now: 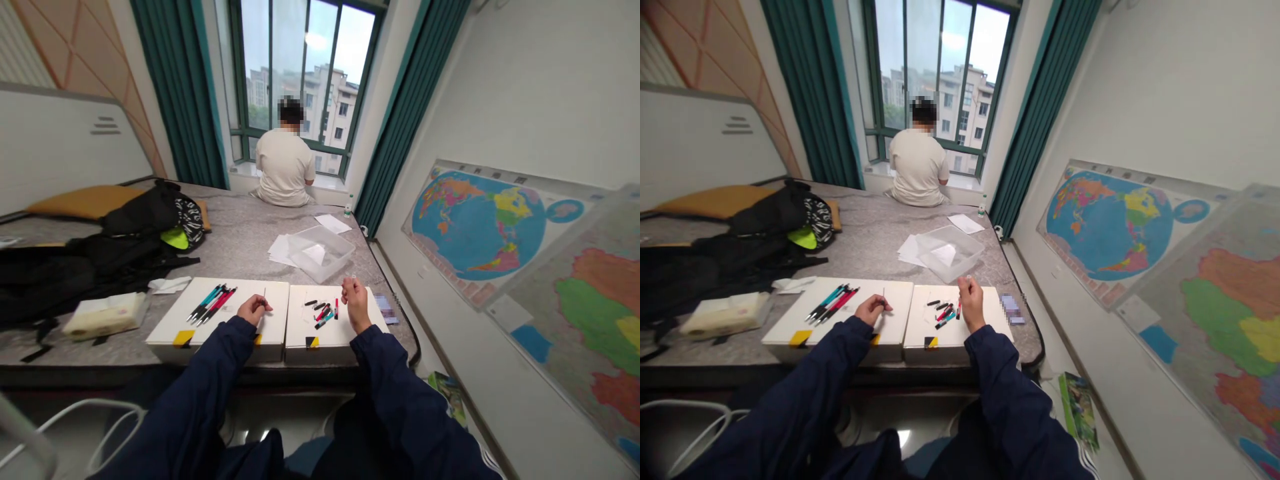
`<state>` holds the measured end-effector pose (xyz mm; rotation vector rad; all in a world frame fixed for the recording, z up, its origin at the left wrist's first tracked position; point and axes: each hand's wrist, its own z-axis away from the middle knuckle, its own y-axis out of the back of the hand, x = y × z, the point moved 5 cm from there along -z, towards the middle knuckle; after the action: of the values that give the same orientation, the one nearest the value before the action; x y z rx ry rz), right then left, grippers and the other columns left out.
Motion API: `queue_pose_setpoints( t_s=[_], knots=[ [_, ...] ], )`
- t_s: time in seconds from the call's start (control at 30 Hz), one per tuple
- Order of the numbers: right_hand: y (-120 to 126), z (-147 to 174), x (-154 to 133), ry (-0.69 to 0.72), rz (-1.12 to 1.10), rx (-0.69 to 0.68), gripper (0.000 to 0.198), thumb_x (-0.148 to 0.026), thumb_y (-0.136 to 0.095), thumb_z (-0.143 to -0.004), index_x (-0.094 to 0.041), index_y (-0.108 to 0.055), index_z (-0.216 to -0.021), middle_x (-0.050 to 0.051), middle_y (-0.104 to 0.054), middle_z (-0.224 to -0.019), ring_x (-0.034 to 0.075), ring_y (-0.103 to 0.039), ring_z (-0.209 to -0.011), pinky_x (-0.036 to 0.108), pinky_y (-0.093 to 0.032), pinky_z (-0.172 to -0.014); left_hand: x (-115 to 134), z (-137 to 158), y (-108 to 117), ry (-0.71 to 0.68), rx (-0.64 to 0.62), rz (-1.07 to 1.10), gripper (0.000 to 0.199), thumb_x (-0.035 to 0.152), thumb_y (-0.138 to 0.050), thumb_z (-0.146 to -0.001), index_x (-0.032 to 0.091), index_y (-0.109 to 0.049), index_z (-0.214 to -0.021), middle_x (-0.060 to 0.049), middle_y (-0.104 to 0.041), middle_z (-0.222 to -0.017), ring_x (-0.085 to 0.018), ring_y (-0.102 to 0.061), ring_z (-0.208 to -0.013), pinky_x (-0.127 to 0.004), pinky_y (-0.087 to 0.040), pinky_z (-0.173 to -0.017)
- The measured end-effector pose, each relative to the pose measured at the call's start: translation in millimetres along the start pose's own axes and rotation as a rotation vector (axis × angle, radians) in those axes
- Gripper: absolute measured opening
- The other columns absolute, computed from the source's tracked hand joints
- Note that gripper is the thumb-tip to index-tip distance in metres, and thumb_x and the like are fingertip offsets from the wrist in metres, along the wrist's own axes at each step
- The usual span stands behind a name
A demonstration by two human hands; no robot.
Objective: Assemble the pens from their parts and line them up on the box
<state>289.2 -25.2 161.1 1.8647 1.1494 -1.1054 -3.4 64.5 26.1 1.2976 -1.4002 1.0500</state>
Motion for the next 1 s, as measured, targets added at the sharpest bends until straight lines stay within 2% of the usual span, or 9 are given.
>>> queue_pose_setpoints(
  t_s=[0.03, 0.13, 0.27, 0.37, 0.47, 0.6, 0.7, 0.9, 1.0],
  knots=[
    [-4.1, -1.1, -4.6, 0.024, 0.026, -0.021, 0.034, -0.050, -0.057, -0.085, -0.017, -0.055, -0.076, -0.005, -0.044, -0.060, 0.009, -0.040, -0.053, 0.020, -0.036, -0.052, 0.7, -0.1, 1.1, -0.002, 0.010, 0.006, 0.014, 0.027, -0.057, -0.062, 0.019, -0.053, -0.072, -0.002, -0.068, -0.061, -0.022, -0.069, -0.067, -0.038, -0.053, -0.073],
    [-38.2, 2.7, -3.6, 0.046, 0.109, -0.241, 0.026, -0.042, -0.064, -0.080, -0.016, -0.061, -0.079, -0.004, -0.048, -0.062, 0.010, -0.044, -0.057, 0.020, -0.036, -0.055, 4.0, -0.8, 3.8, 0.004, 0.034, 0.019, 0.013, 0.026, -0.057, -0.062, 0.019, -0.052, -0.072, -0.002, -0.068, -0.060, -0.020, -0.067, -0.063, -0.036, -0.053, -0.070],
    [-94.5, 17.1, 25.3, -0.125, -0.052, -0.440, 0.029, -0.042, -0.054, -0.085, -0.016, -0.065, -0.091, -0.002, -0.054, -0.067, 0.010, -0.045, -0.055, 0.020, -0.036, -0.051, 10.9, -0.3, 4.8, 0.006, 0.045, 0.023, 0.011, 0.025, -0.054, -0.064, 0.019, -0.051, -0.073, -0.001, -0.066, -0.056, -0.016, -0.062, -0.056, -0.031, -0.050, -0.064],
    [-128.9, 28.4, 48.1, -0.285, -0.207, -0.464, 0.036, -0.047, -0.053, -0.084, -0.015, -0.066, -0.093, 0.000, -0.058, -0.069, 0.010, -0.047, -0.054, 0.020, -0.037, -0.049, 15.5, 1.0, 5.1, -0.015, 0.074, 0.023, 0.010, 0.023, -0.050, -0.064, 0.020, -0.049, -0.073, 0.002, -0.062, -0.054, -0.014, -0.058, -0.053, -0.028, -0.048, -0.060],
    [-150.8, 34.1, 64.7, -0.365, -0.263, -0.380, 0.041, -0.052, -0.057, -0.081, -0.015, -0.069, -0.090, 0.002, -0.061, -0.075, 0.011, -0.052, -0.061, 0.020, -0.039, -0.053, 14.6, 2.2, 4.6, -0.017, 0.085, 0.002, 0.009, 0.021, -0.048, -0.064, 0.020, -0.047, -0.073, 0.005, -0.057, -0.051, -0.012, -0.054, -0.049, -0.025, -0.045, -0.056],
    [-167.1, 35.7, 80.6, -0.377, -0.254, -0.275, 0.041, -0.053, -0.059, -0.079, -0.014, -0.071, -0.086, -0.001, -0.055, -0.065, 0.008, -0.044, -0.053, 0.019, -0.032, -0.046, 5.1, 5.2, 10.9, 0.001, 0.180, -0.078, 0.011, 0.021, -0.049, -0.066, 0.021, -0.046, -0.077, 0.007, -0.050, -0.055, -0.011, -0.050, -0.046, -0.023, -0.042, -0.051],
    [-175.2, 40.7, 89.8, -0.385, -0.246, -0.296, 0.041, -0.053, -0.061, -0.078, -0.013, -0.069, -0.083, -0.004, -0.048, -0.054, 0.007, -0.040, -0.045, 0.018, -0.029, -0.041, 0.4, 9.1, 16.4, -0.027, 0.239, -0.164, 0.012, 0.024, -0.049, -0.070, 0.022, -0.047, -0.082, 0.006, -0.050, -0.063, -0.012, -0.052, -0.049, -0.024, -0.042, -0.054],
    [-177.1, 56.6, 95.6, -0.364, -0.309, -0.302, 0.058, -0.044, -0.066, -0.075, -0.016, -0.049, -0.123, -0.006, -0.058, -0.062, 0.008, -0.049, -0.040, 0.019, -0.040, -0.038, 4.1, 13.1, 13.5, -0.090, 0.223, -0.270, 0.015, 0.031, -0.056, -0.070, 0.021, -0.053, -0.082, 0.009, -0.039, -0.051, -0.011, -0.039, -0.045, -0.021, -0.032, -0.049],
    [-175.7, 59.0, 97.7, -0.343, -0.310, -0.271, 0.049, -0.044, -0.061, -0.079, -0.019, -0.045, -0.117, -0.006, -0.059, -0.063, 0.008, -0.051, -0.039, 0.018, -0.041, -0.036, 4.9, 11.5, 8.0, -0.027, 0.156, -0.216, 0.026, 0.039, -0.065, -0.068, 0.020, -0.056, -0.082, 0.011, -0.036, -0.043, -0.009, -0.035, -0.040, -0.020, -0.029, -0.046]
  ],
)
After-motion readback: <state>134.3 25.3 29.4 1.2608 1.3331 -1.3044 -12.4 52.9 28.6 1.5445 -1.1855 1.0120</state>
